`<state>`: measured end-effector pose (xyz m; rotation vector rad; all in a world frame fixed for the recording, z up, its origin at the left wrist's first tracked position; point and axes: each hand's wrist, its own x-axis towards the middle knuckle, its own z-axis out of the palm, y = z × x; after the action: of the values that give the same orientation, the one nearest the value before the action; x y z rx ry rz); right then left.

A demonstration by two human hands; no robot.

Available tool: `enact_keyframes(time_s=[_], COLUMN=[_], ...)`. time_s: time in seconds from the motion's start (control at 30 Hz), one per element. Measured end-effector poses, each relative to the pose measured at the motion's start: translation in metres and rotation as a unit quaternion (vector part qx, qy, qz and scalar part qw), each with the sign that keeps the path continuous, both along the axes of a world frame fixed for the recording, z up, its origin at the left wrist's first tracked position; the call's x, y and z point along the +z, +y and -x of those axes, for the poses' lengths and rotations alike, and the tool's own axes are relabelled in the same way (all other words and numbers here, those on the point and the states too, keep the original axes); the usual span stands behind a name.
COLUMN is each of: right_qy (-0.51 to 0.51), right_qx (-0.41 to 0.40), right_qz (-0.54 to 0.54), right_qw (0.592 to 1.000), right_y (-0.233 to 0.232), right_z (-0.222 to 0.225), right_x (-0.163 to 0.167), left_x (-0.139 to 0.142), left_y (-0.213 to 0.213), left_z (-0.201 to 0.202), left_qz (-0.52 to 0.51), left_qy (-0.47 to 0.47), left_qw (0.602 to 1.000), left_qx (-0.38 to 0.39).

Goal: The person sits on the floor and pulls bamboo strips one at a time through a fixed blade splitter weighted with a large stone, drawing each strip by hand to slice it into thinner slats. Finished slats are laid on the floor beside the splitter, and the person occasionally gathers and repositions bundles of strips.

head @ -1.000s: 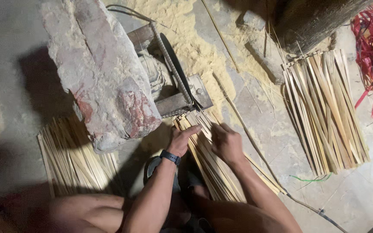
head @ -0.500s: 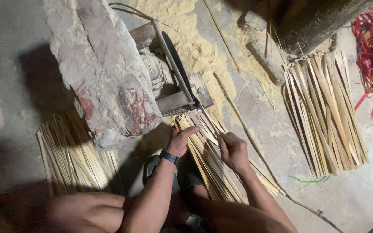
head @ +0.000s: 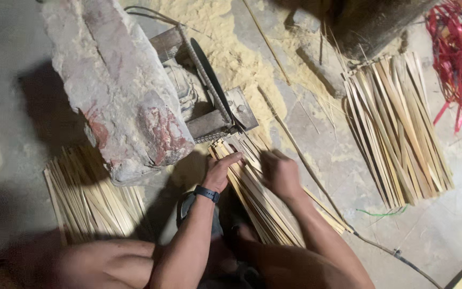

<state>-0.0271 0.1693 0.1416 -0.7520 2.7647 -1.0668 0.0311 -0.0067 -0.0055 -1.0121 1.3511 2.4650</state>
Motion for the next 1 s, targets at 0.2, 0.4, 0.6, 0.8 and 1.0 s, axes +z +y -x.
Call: enact_keyframes(time_s=[0.2,0.4,0.6,0.8,1.0], right_qy=[0.161,0.200,-0.379,-0.298,-0.091], right_qx=[-0.247,-0.470,-0.584,-0.071,-0.028], right_qz=[0.234,0.458,0.150,0.057,-0.014], right_qw=[0.927,0.728,0.702,0.950,0.995], right_y=[0.152,0.279,0.206,0.074,0.028], right_z=[-0.018,-0.012,-0.086,-0.069,-0.017], right_x=[0.015,-0.022,-0.107,-0.081,-0.040], left_x=[0.043,0.051,0.037,0.044,0.034], left_y=[0.000,-0.002,-0.006,-0.001,-0.004], left_z=[-0.003,-0.004,-0.002,0.001,0.000], left_qz=[-0.097,-0.093,-0.033,-0.083,-0.134], left_qy=[0.056,0.072,0.106,0.138,0.132], left_qw=[0.992,0.992,0.994,0.987,0.982], left_qx=[0.061,0.049,0.016,-0.020,0.019])
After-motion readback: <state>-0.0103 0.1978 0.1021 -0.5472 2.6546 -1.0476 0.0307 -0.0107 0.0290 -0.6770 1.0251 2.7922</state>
